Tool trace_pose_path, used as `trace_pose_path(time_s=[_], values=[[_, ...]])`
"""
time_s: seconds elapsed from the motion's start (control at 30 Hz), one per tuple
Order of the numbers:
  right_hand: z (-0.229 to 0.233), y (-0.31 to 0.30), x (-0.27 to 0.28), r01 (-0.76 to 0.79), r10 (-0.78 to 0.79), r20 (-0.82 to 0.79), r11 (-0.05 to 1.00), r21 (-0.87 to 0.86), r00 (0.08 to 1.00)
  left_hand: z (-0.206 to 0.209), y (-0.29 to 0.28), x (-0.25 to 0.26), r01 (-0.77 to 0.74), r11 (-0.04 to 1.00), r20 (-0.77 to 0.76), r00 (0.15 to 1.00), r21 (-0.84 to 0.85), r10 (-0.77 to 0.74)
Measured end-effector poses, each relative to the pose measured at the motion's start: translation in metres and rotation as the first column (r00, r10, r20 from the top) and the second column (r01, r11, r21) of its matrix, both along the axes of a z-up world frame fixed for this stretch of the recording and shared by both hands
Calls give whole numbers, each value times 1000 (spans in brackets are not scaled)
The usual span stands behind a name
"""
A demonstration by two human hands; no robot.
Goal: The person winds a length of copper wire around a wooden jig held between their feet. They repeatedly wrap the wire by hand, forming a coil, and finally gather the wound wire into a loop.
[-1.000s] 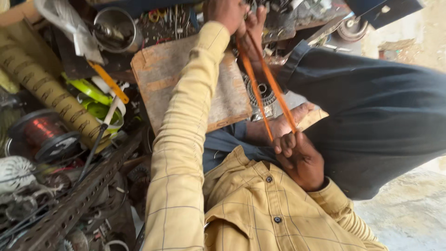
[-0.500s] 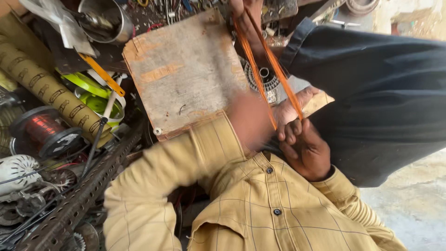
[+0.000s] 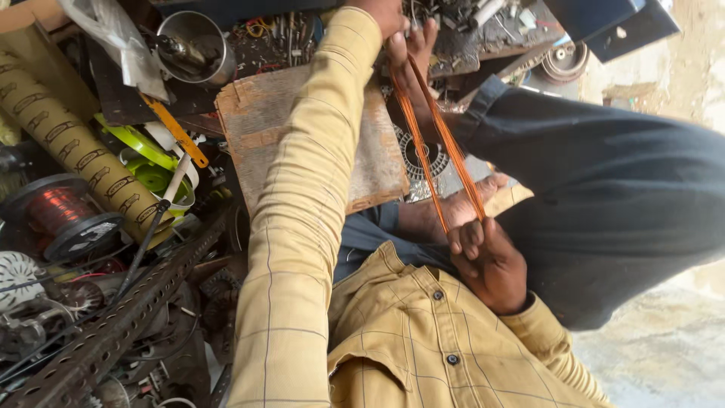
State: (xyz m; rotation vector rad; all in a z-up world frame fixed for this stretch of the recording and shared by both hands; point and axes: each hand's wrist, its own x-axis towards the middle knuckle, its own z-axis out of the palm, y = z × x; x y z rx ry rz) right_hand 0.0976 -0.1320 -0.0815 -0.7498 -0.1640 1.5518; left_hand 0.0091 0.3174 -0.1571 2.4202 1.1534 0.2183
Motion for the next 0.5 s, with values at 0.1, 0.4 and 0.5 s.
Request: trace_pose_path(time_s=[0.1,0.4,0.5], values=[[-1,4,3,9,-9,-18,1000,7,1000,23,11,-29,154,938,92,987,-311,-131],[1,2,1,37,-39,-74,999,-19,997,48,13,-64,262,928,393,908,-264,-145],[0,0,0,48,-51,-76,998,-34,996,15,1,-38,140,982,465,883,-128,-65]])
